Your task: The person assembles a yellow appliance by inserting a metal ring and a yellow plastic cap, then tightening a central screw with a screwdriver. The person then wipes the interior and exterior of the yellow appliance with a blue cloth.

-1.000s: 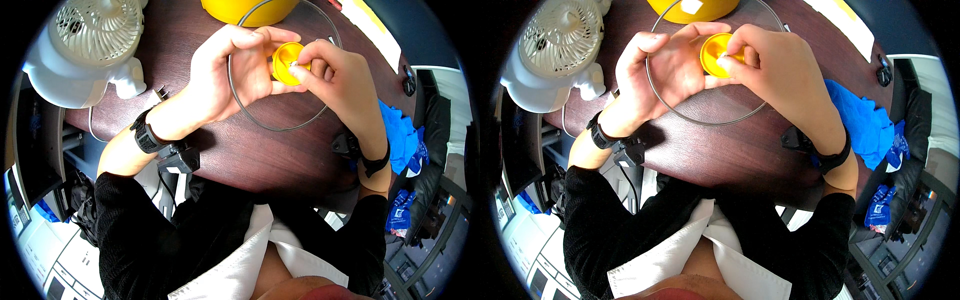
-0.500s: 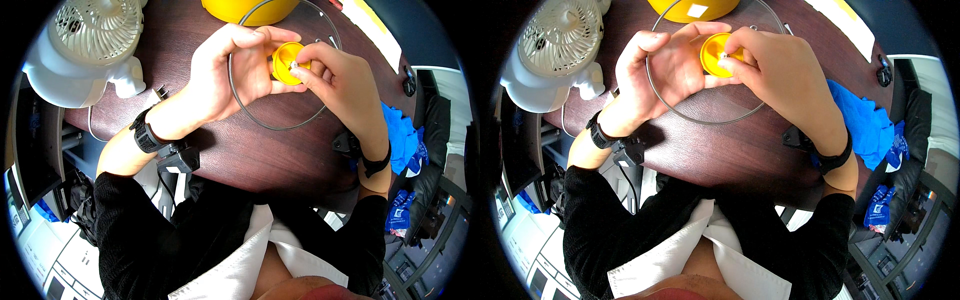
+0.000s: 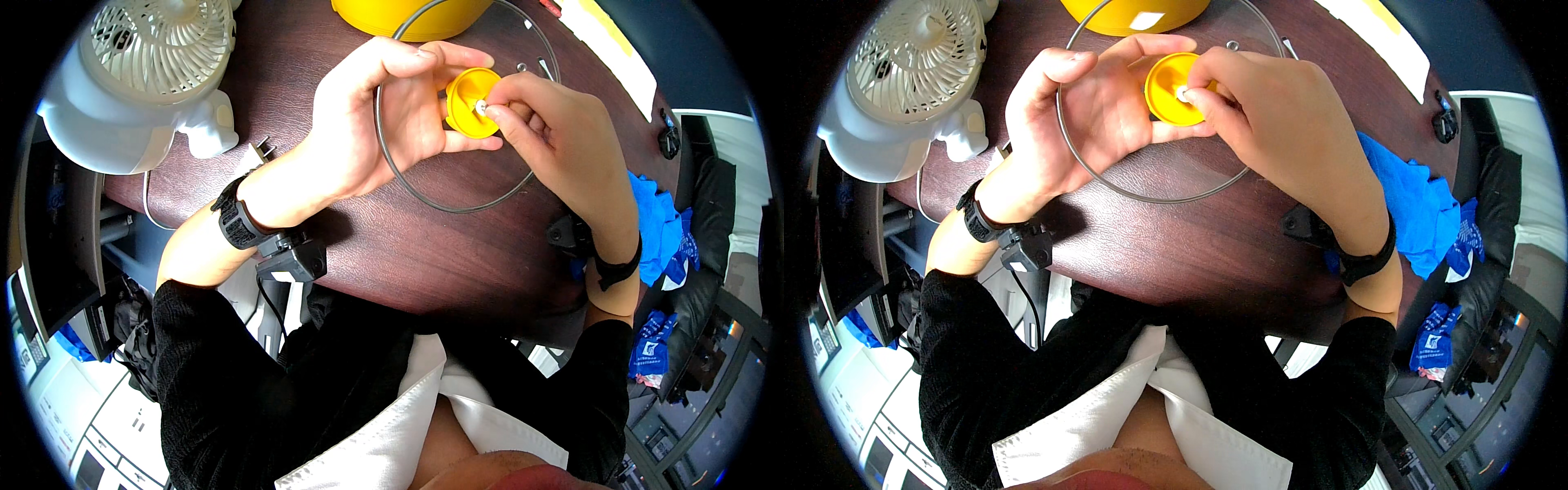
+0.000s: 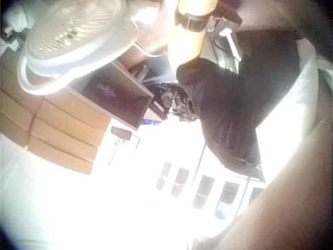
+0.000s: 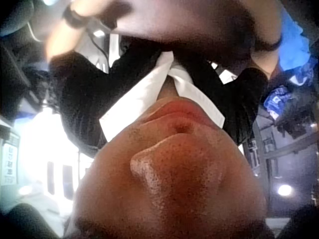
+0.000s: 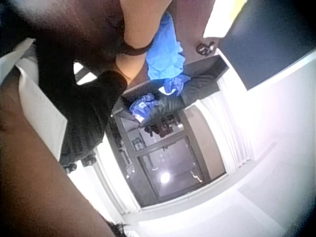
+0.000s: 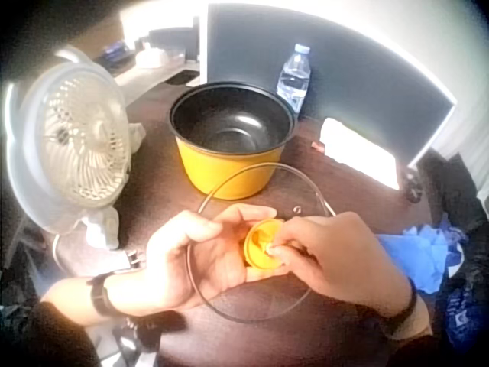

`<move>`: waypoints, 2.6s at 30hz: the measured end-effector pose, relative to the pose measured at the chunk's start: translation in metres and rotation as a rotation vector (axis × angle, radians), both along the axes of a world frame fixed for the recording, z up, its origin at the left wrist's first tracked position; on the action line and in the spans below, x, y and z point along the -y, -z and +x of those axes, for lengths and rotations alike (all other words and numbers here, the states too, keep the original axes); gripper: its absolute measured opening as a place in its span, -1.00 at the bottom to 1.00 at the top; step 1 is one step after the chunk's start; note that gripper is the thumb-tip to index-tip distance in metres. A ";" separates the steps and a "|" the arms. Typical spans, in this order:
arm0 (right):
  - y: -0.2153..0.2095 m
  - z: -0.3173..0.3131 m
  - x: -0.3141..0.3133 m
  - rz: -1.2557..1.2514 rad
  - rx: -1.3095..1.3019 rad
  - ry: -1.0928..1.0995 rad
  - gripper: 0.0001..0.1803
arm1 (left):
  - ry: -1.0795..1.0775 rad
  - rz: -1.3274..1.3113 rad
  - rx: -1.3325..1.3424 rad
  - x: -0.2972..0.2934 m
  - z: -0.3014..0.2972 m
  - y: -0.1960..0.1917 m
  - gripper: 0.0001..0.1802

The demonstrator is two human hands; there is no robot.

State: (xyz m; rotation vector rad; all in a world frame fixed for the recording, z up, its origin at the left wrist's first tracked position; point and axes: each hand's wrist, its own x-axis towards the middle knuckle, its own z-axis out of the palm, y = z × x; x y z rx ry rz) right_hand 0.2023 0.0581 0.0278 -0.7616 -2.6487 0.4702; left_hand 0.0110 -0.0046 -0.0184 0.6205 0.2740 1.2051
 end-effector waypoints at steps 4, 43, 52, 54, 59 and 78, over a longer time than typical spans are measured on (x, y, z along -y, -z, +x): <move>-0.004 -0.003 0.005 -0.017 0.050 0.035 -0.88 | -0.018 -0.032 -0.101 0.001 0.002 -0.003 -0.26; 0.009 -0.010 0.007 0.267 0.086 0.016 -0.78 | -0.007 -0.016 -0.195 0.002 0.001 0.000 -0.19; 0.011 -0.010 0.006 0.261 0.081 0.003 -0.78 | -0.023 -0.019 -0.191 0.001 0.002 0.000 -0.20; 0.012 -0.009 0.006 0.253 0.077 0.009 -0.75 | -0.028 -0.018 -0.196 0.001 0.002 0.000 -0.21; 0.007 -0.009 0.005 0.239 0.067 0.009 -0.74 | -0.022 0.008 -0.042 0.001 0.001 0.004 -0.50; 0.016 -0.009 -0.001 0.180 -0.102 -0.019 -0.79 | -0.015 0.033 -0.149 0.001 -0.001 0.003 -0.45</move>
